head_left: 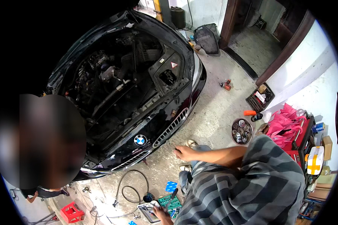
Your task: The person works on a car engine with the hood open, using a ratchet wrench to tighten bolts on the engine block. They select tools from a tray on the floor and interact with various engine components while another person stands nearby.
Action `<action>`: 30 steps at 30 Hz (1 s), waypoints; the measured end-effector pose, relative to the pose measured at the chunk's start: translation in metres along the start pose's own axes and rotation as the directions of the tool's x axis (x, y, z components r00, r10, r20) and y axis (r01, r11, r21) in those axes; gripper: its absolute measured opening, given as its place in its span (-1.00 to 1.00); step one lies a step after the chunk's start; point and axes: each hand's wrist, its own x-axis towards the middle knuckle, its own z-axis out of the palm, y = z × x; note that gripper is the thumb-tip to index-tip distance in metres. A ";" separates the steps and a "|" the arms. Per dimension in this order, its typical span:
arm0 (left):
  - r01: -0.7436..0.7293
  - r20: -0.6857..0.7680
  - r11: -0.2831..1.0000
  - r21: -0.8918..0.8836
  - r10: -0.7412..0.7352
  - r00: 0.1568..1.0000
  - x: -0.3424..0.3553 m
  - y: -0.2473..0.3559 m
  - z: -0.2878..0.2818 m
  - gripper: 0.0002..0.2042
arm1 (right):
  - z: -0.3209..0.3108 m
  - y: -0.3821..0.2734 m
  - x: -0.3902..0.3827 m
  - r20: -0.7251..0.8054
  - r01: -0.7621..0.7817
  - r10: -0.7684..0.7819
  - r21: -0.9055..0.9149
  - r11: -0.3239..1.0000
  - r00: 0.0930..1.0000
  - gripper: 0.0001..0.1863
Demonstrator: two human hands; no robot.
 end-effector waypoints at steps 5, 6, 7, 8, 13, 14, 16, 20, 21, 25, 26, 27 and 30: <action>-0.072 0.437 0.995 0.071 0.034 0.899 -0.058 0.070 0.151 -0.77 | 0.033 -0.037 -0.076 0.032 0.290 -0.292 0.043 0.956 0.956 -0.71; -0.057 0.456 0.995 0.077 0.015 0.890 -0.094 0.082 0.187 -0.72 | 0.030 -0.037 -0.079 -0.016 0.346 -0.346 0.007 0.938 0.938 -0.71; -0.056 0.514 0.998 0.006 0.044 0.857 -0.095 0.077 0.201 -0.68 | 0.029 -0.042 -0.082 -0.052 0.410 -0.411 -0.029 0.912 0.910 -0.71; -0.059 0.577 0.998 0.028 0.032 0.816 -0.111 0.075 0.222 -0.68 | 0.024 -0.039 -0.087 -0.093 0.456 -0.461 -0.067 0.887 0.883 -0.71; -0.086 0.664 0.995 0.053 0.029 0.747 -0.187 0.046 0.286 -0.75 | -0.033 -0.025 -0.115 -0.088 0.345 -0.351 -0.080 0.935 0.932 -0.77; -0.128 0.645 0.989 0.075 0.050 0.763 -0.207 0.048 0.292 -0.76 | -0.041 -0.027 -0.122 -0.057 0.320 -0.323 -0.058 0.946 0.945 -0.76; -0.218 0.617 0.967 0.135 0.090 0.782 -0.214 0.028 0.303 -0.74 | -0.056 -0.024 -0.137 -0.074 0.337 -0.338 -0.021 0.941 0.938 -0.75; 0.134 0.616 0.989 -0.057 -0.071 0.784 -0.219 -0.025 0.325 -0.72 | -0.107 -0.015 -0.159 0.015 0.350 -0.351 0.046 0.936 0.936 -0.60; 0.289 0.639 0.951 -0.114 -0.152 0.754 -0.222 -0.035 0.326 -0.72 | -0.120 -0.020 -0.163 0.056 0.362 -0.364 0.044 0.931 0.930 -0.55; 0.370 0.555 0.889 -0.271 -0.170 0.814 -0.244 -0.070 0.322 -0.64 | -0.126 0.000 -0.165 0.295 0.286 -0.242 -0.116 0.951 0.924 -0.55; 0.429 0.538 0.836 -0.343 -0.199 0.819 -0.242 -0.080 0.317 -0.65 | -0.120 0.004 -0.165 0.304 0.275 -0.232 -0.109 0.955 0.924 -0.56; 0.464 0.512 0.770 -0.438 -0.211 0.833 -0.242 -0.086 0.307 -0.65 | -0.112 0.004 -0.165 0.335 0.277 -0.230 -0.098 0.956 0.914 -0.56; 0.406 0.295 0.685 -0.605 -0.281 0.913 -0.255 -0.091 0.292 -0.73 | -0.089 0.011 -0.171 0.420 0.328 -0.253 -0.116 0.938 0.872 -0.66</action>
